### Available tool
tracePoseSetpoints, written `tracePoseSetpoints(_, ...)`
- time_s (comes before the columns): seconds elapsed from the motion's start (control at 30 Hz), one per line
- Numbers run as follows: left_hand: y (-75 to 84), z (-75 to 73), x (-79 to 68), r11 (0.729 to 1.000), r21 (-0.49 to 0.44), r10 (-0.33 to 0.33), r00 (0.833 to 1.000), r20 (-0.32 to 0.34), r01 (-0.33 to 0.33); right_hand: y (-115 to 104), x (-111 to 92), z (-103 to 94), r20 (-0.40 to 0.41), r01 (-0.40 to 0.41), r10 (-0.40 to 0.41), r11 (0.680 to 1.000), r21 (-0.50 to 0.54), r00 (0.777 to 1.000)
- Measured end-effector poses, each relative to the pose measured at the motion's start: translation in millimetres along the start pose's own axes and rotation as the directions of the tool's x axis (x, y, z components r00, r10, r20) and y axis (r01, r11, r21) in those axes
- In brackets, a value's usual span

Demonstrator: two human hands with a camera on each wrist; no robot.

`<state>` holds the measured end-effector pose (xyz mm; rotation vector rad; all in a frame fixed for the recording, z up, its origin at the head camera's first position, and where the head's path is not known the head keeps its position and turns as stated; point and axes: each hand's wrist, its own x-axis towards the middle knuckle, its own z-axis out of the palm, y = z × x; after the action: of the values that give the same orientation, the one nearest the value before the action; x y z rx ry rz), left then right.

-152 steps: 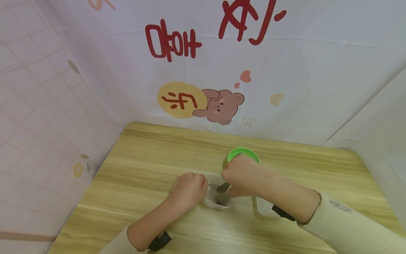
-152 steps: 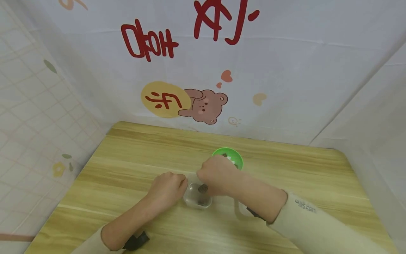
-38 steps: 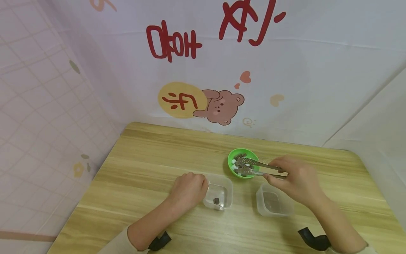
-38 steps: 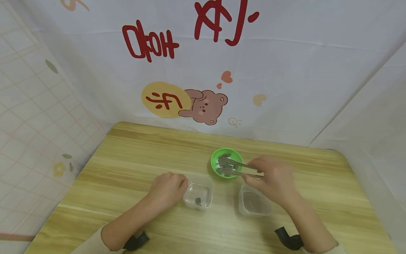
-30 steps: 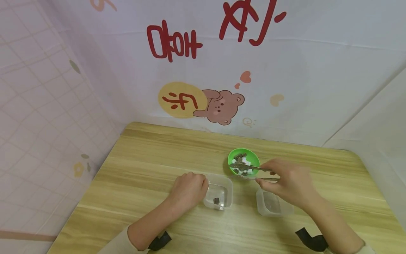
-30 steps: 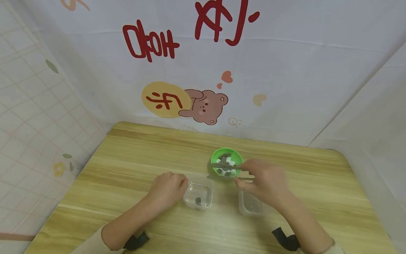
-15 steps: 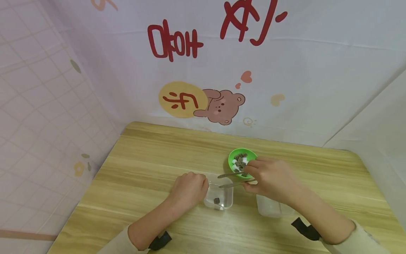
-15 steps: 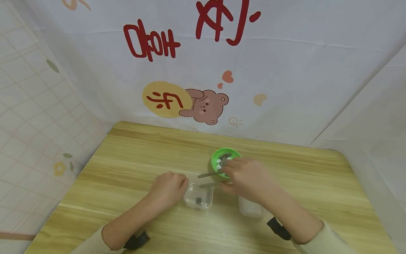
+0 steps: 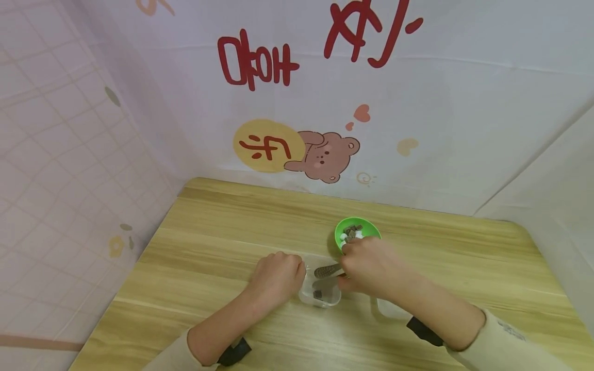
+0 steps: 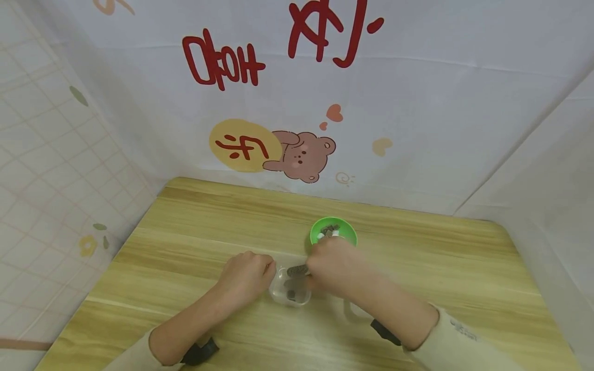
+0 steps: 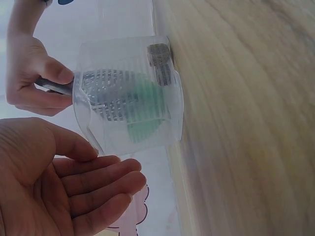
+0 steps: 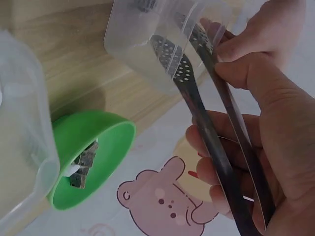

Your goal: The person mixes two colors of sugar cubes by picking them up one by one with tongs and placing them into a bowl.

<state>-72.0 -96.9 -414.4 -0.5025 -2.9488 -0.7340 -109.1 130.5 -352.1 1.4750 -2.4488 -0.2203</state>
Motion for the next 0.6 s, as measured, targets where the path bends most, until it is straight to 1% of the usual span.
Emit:
tracePoseSetpoints(0.23,-0.1,-0.9,0.3,1.0,0.001,0.007,1.0,0.004,-0.007,-6.1,6.5,4.6,0.087,-0.002,0.001,1.0,0.016,0.996)
tracePoseSetpoints(0.43,-0.1,-1.3,1.0,1.0,0.001,0.003,1.0,0.017,-0.003,-7.5,7.5,4.1,0.086,0.028,-0.027,1.0,-0.005,0.996)
tracePoseSetpoints(0.6,-0.8,-0.2,1.1,1.0,0.015,0.015,1.0,-0.009,-0.015,-6.9,7.9,5.4,0.076,0.046,-0.044,0.999,-0.025,0.996)
